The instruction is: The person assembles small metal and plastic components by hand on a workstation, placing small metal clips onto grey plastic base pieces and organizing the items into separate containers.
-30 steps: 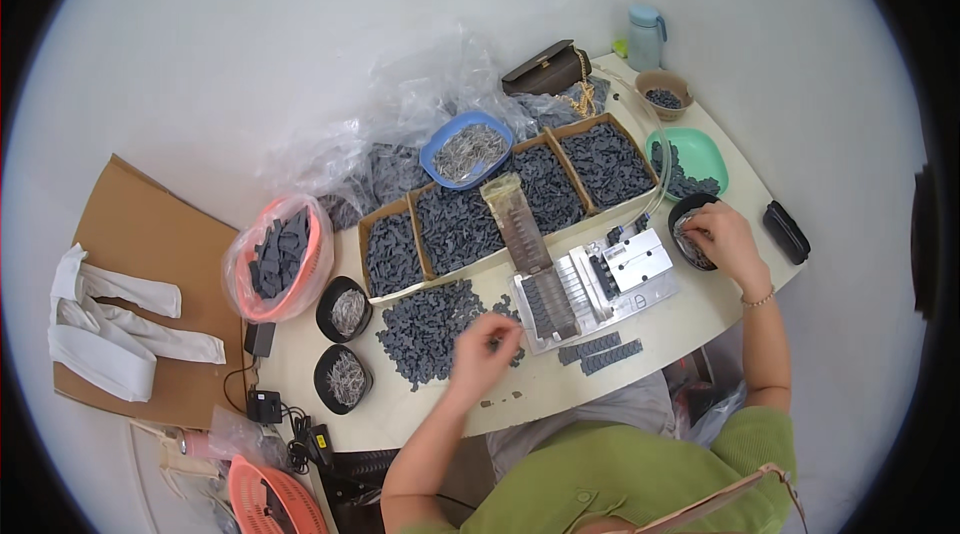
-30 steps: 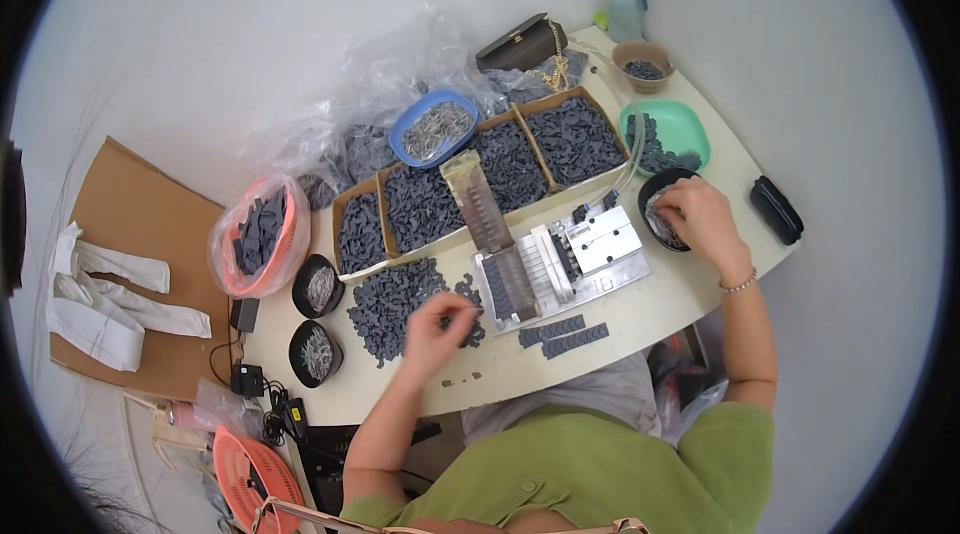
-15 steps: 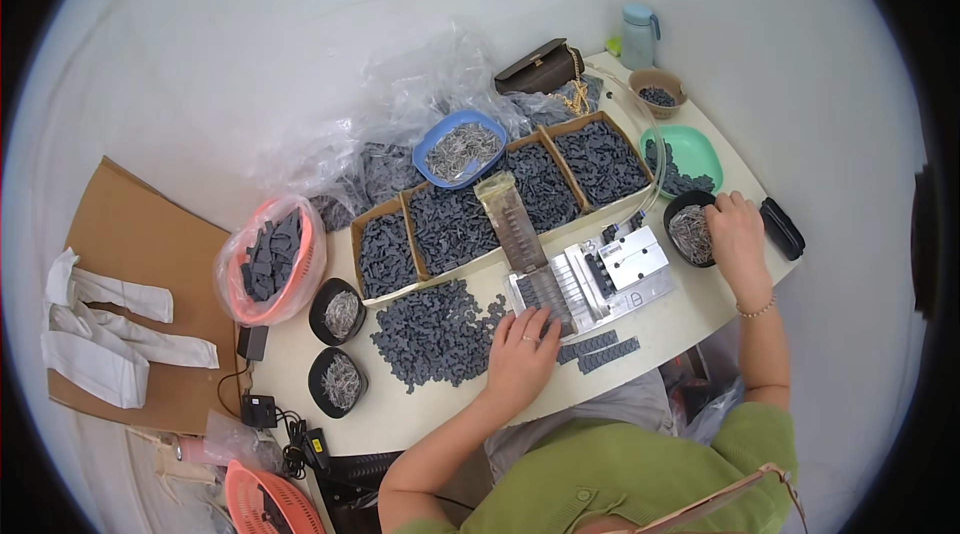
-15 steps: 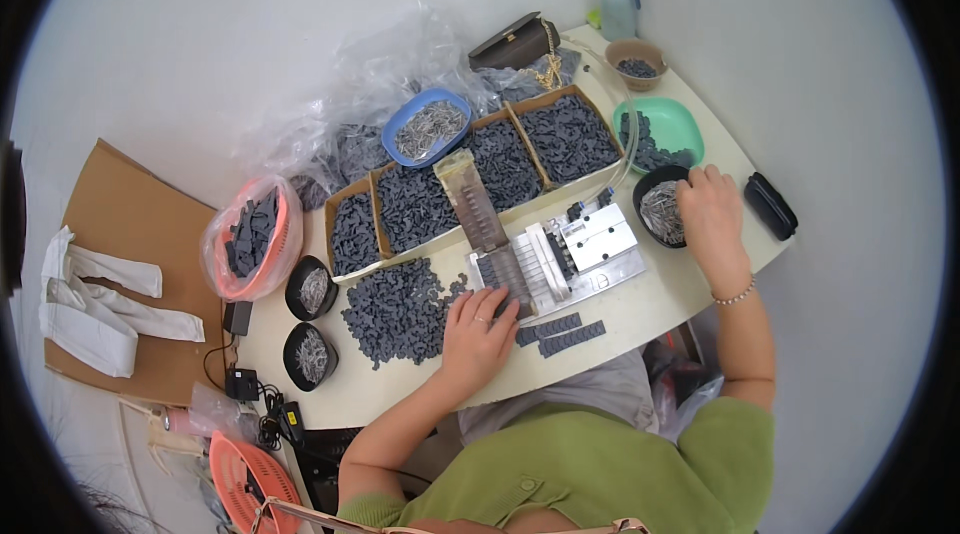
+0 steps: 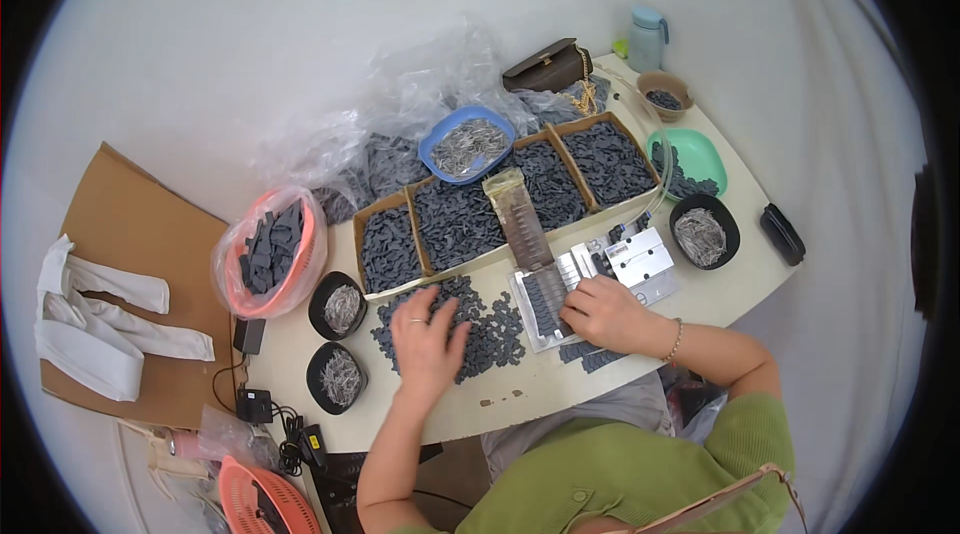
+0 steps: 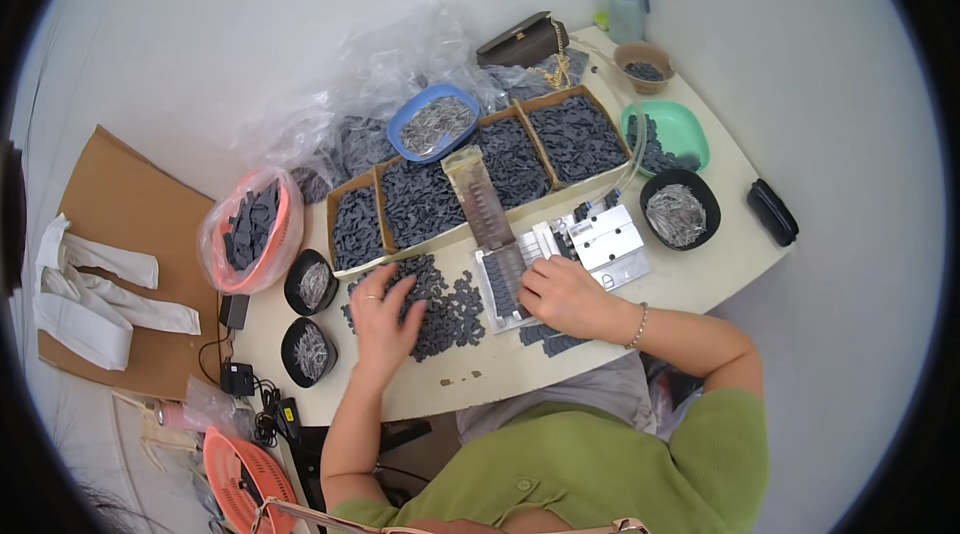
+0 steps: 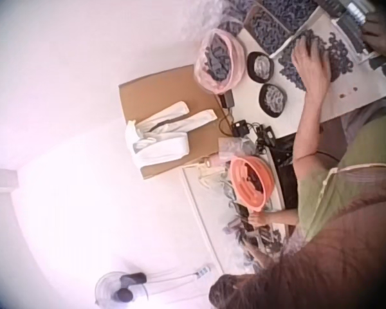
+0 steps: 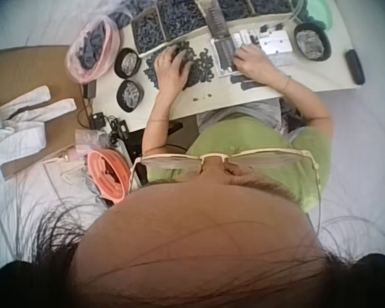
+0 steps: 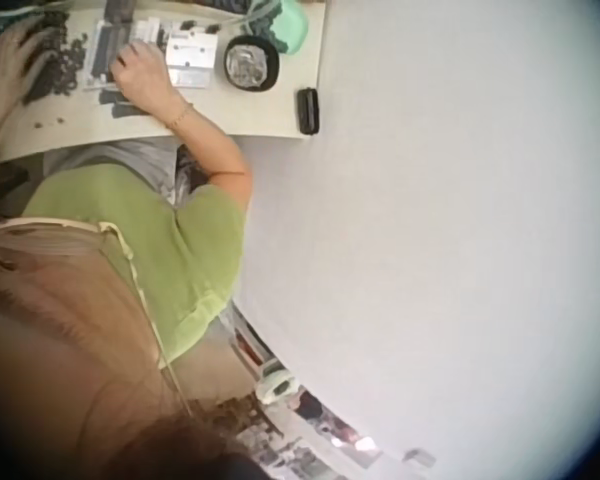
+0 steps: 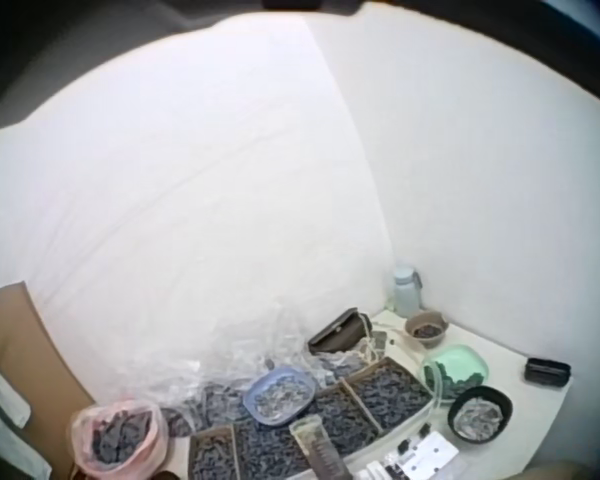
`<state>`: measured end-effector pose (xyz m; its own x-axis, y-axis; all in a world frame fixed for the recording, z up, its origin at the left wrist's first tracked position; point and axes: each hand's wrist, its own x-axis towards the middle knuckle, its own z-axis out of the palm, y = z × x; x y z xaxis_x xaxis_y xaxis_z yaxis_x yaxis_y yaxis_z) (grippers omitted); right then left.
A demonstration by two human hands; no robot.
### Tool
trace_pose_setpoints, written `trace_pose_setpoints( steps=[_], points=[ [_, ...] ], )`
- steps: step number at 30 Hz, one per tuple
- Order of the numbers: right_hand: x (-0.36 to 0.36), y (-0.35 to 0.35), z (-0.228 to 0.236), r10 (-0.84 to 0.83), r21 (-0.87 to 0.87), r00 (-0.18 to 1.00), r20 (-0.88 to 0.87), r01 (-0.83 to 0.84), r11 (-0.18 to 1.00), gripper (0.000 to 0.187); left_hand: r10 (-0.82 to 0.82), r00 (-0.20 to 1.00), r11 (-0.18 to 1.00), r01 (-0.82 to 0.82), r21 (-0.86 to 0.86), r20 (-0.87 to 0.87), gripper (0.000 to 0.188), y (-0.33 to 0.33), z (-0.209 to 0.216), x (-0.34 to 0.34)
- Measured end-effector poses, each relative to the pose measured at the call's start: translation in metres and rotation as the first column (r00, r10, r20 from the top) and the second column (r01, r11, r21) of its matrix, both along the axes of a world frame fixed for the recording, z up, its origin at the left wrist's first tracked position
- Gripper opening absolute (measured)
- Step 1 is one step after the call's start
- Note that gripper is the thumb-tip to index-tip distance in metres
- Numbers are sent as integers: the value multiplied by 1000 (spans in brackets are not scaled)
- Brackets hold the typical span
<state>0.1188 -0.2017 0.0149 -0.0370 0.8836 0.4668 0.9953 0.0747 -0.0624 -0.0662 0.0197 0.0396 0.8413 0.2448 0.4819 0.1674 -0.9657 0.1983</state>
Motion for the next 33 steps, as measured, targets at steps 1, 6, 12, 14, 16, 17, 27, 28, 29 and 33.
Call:
trace_pose_setpoints(
  steps=[1, 6, 12, 14, 16, 17, 27, 28, 29, 33],
  points=[
    [-2, -1, 2, -9, -42, 1000, 29, 10, 999, 23, 34, 999, 999, -34, 9, 4, 36, 10, 0, -6],
    [-15, -6, 4, -56, -28, 986, 154, 61, 998, 27, 223, 975, 974, -223, 30, 5, 31, 64, 6, -33],
    [7, 6, 22, -70, 36, 992, 109, 66, 997, 31, 465, 859, 884, -463, 62, -214, 17, 157, -6, -60],
    [36, 34, 37, -91, 90, 996, 25, 88, 992, 30, 447, 817, 887, -457, 65, -364, 12, 180, -17, -67],
    [69, 73, 55, -97, 126, 991, -90, 108, 986, 23, 465, 802, 872, -488, 38, -376, 7, 182, -14, -65],
    [85, 93, 61, -95, 136, 985, -144, 115, 984, 19, 471, 795, 865, -501, 23, -382, 5, 181, -12, -63],
    [150, 248, 35, -320, -228, 940, -120, 288, 930, 8, 501, 802, 851, -525, 18, -326, 12, 174, -10, -60],
    [152, 251, 32, -301, -204, 951, -77, 281, 938, 7, 498, 799, 850, -526, 10, -337, 13, 172, -9, -59],
    [150, 252, 32, -278, -182, 960, -36, 267, 946, 6, 501, 791, 848, -529, 18, -351, 12, 171, -8, -59],
    [154, 251, 38, -193, -220, 978, 78, 206, 953, 8, 510, 769, 843, -537, 45, -385, 12, 175, -8, -60]
  ],
)
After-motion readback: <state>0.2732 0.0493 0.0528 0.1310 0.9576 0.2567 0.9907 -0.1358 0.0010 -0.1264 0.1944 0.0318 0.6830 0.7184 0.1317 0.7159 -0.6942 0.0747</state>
